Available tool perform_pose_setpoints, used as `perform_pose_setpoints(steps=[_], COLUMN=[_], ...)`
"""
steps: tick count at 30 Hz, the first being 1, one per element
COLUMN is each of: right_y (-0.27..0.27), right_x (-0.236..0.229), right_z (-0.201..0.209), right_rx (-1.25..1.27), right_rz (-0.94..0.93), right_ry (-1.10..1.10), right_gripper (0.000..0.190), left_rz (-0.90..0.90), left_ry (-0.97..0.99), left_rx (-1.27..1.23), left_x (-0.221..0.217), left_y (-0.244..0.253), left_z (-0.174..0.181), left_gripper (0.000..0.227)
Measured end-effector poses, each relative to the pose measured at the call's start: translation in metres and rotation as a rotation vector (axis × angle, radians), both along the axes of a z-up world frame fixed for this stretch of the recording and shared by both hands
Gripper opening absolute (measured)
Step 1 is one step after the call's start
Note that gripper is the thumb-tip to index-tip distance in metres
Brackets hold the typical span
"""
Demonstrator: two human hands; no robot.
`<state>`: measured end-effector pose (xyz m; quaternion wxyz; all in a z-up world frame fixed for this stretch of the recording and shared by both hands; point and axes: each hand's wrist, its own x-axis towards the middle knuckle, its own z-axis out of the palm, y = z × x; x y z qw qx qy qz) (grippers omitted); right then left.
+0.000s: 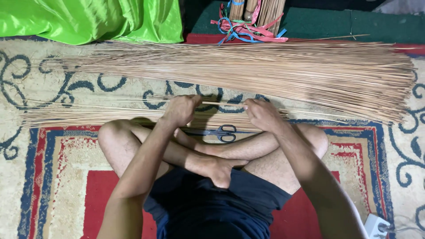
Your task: Sorting and trimming palm leaf ribs to assemble a broom
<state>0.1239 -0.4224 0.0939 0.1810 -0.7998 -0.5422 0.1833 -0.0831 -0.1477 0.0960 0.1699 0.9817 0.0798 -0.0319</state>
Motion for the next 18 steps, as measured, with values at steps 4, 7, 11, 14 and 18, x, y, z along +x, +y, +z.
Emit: perform_pose_setpoints(steps=[4, 7, 11, 14, 18], right_y=[0.025, 0.04, 0.023, -0.004, -0.03], right_x=[-0.033, -0.049, -0.035, -0.01, 0.022], right_z=[0.0, 0.015, 0.016, 0.009, -0.004], right_rx=[0.028, 0.024, -0.018, -0.048, -0.096], right_rz=[0.037, 0.054, 0.033, 0.004, -0.022], right_ry=[-0.079, -0.068, 0.013, 0.025, -0.01], right_gripper=[0.019, 0.022, 0.027, 0.024, 0.018], left_rz=[0.004, -0.03, -0.006, 0.035, 0.055], left_ry=[0.061, 0.096, 0.106, 0.075, 0.05], left_rx=[0.052, 0.031, -0.02, -0.059, -0.035], left_x=[0.021, 0.029, 0.017, -0.008, -0.028], left_y=[-0.039, -0.053, -0.033, 0.004, 0.03], left_z=[0.01, 0.014, 0.031, 0.022, 0.004], left_gripper=[0.016, 0.015, 0.019, 0.021, 0.021])
